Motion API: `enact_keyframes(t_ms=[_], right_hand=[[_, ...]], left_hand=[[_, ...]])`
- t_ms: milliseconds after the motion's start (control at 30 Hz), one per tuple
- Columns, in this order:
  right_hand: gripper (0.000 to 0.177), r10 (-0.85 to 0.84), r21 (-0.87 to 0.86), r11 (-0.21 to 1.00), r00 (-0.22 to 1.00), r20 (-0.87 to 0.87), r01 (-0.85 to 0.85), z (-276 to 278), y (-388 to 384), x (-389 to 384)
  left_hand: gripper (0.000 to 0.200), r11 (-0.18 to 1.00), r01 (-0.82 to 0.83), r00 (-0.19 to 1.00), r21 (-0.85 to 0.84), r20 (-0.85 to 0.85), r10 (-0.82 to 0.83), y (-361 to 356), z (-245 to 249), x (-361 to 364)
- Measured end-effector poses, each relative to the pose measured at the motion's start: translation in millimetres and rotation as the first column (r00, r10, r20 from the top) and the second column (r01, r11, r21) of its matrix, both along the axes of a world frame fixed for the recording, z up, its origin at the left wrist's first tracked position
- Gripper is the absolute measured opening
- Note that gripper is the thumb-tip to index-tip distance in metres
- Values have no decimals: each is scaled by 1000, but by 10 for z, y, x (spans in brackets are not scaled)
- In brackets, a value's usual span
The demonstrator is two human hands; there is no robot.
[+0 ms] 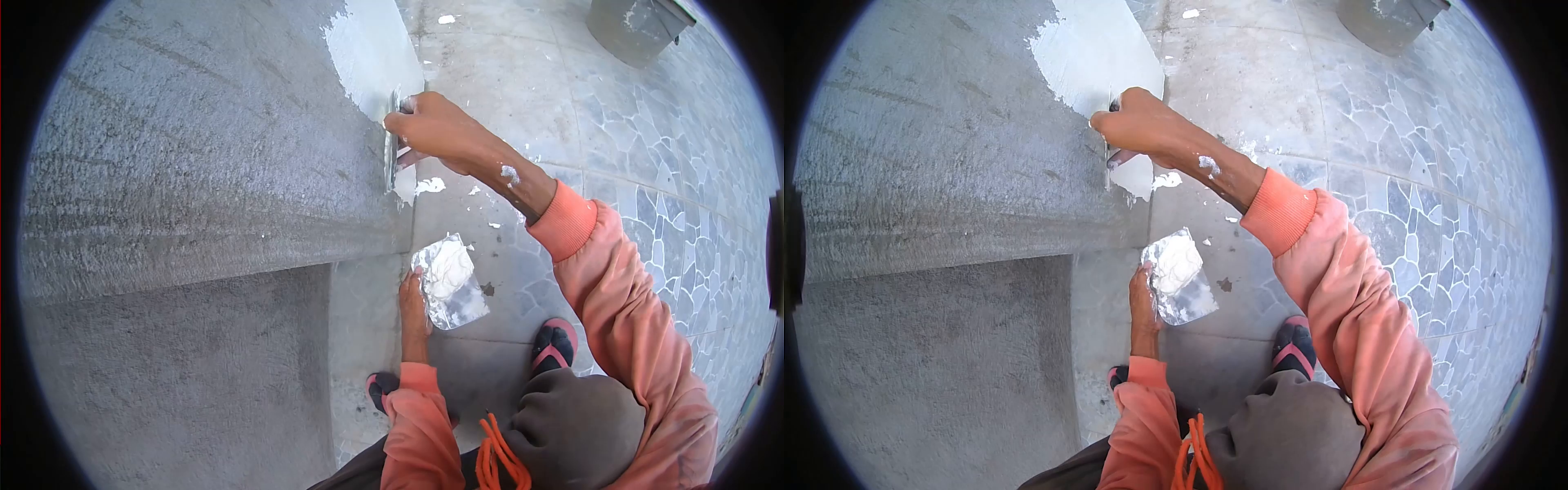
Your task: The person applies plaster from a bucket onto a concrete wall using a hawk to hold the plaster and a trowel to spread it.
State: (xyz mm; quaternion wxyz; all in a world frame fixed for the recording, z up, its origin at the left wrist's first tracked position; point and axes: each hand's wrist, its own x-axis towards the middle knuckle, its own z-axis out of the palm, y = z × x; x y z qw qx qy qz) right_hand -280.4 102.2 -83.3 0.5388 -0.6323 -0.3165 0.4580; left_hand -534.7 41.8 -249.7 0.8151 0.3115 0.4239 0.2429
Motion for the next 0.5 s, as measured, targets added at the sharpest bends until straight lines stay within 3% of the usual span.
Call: enact_keyframes(t_ms=[67, 167, 267, 367, 500], right_hand=[[29, -106, 103, 988, 992, -66, 113, 18, -175, 35], [28, -235, -8, 971, 947, -218, 239, -152, -402, 156], [28, -284, -141, 957, 911, -297, 253, -863, -347, 360], [27, -196, -192, 971, 936, -293, 143, -1262, -306, 94], [33, -92, -271, 961, 983, -156, 47, -1304, -123, 33]], left_hand=[[36, 1000, -6, 1000, 3, -23, 6, -1, 43, 4], [37, 999, -32, 996, -15, -84, 30, -12, 156, -39], [39, 998, -60, 985, 21, -160, 62, -44, 248, -6], [38, 992, -123, 989, 30, -80, 125, -170, 289, -354], [37, 986, -145, 987, 82, -60, 150, -170, 314, -484]])
